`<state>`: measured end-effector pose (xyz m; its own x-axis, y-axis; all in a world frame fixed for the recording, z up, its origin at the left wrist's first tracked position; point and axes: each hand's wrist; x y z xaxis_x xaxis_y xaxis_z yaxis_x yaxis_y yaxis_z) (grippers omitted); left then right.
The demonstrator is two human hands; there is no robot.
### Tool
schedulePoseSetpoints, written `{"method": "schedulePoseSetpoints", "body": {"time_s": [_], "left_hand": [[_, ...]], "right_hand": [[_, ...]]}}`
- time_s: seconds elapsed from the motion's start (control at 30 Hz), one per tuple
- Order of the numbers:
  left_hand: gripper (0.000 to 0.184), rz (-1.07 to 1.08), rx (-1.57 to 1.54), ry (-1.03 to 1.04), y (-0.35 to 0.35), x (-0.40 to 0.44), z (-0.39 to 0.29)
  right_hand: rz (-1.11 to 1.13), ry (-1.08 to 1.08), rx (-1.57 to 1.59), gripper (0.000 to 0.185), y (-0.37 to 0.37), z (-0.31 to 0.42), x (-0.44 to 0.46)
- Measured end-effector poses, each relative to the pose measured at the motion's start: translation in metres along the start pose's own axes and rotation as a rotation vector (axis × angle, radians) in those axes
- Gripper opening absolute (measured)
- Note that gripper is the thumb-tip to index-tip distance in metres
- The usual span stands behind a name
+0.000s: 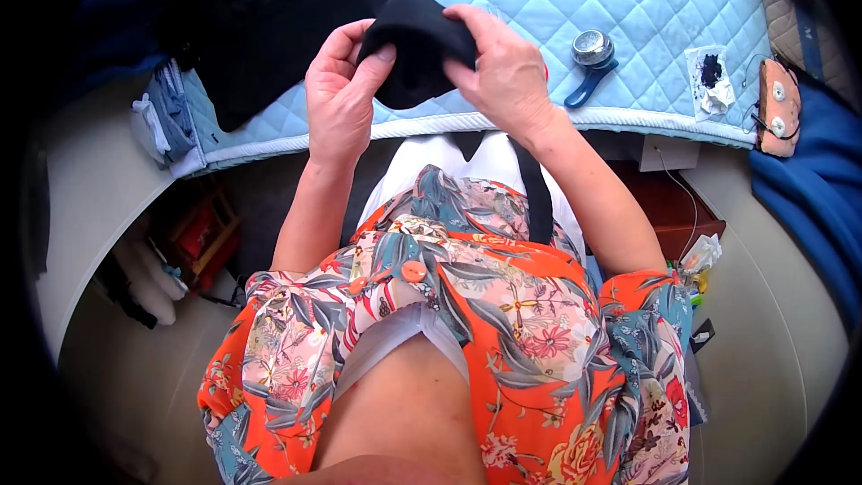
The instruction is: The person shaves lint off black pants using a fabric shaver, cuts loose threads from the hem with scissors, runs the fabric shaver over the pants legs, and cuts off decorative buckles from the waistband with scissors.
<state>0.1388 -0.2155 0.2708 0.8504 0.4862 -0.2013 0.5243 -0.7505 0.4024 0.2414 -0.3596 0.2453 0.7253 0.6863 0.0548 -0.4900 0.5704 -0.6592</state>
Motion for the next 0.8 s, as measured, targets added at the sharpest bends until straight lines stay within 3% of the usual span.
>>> {"method": "schedulePoseSetpoints", "body": {"time_s": [0.2,0.3,0.37,0.47,0.53,0.67,0.8], "left_hand": [[0.020,0.007,0.166,0.118,-0.001,0.015,-0.001],[0.018,-0.037,0.497,0.241,-0.003,0.017,0.004],[0.018,-0.053,0.662,0.300,-0.002,0.018,0.004],[0.017,-0.042,0.810,0.382,-0.004,0.019,0.002],[0.018,0.005,0.701,0.275,0.004,0.016,0.006],[0.032,0.216,0.561,0.180,0.041,0.009,0.025],[0.051,0.402,0.484,0.330,0.062,0.007,0.038]], "right_hand": [[0.033,0.258,0.240,0.041,-0.007,-0.024,-0.004],[0.013,0.261,0.466,0.041,0.000,-0.024,-0.009],[0.179,0.326,0.415,0.043,-0.012,-0.018,-0.010],[0.220,0.314,0.279,0.042,-0.020,-0.022,-0.012],[0.127,0.254,0.201,0.041,-0.018,-0.031,-0.017],[0.045,0.376,0.599,0.021,-0.016,-0.032,-0.024],[0.105,0.630,0.999,0.029,-0.038,-0.066,-0.018]]}}
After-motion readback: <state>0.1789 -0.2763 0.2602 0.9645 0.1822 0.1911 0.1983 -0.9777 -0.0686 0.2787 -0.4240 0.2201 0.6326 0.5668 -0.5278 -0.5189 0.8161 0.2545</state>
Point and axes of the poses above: each hand's wrist, its own x-axis towards the middle knuckle, its own y-axis out of the palm, z = x × y, and after that the axes turned 7 degrees about -x, right-handed
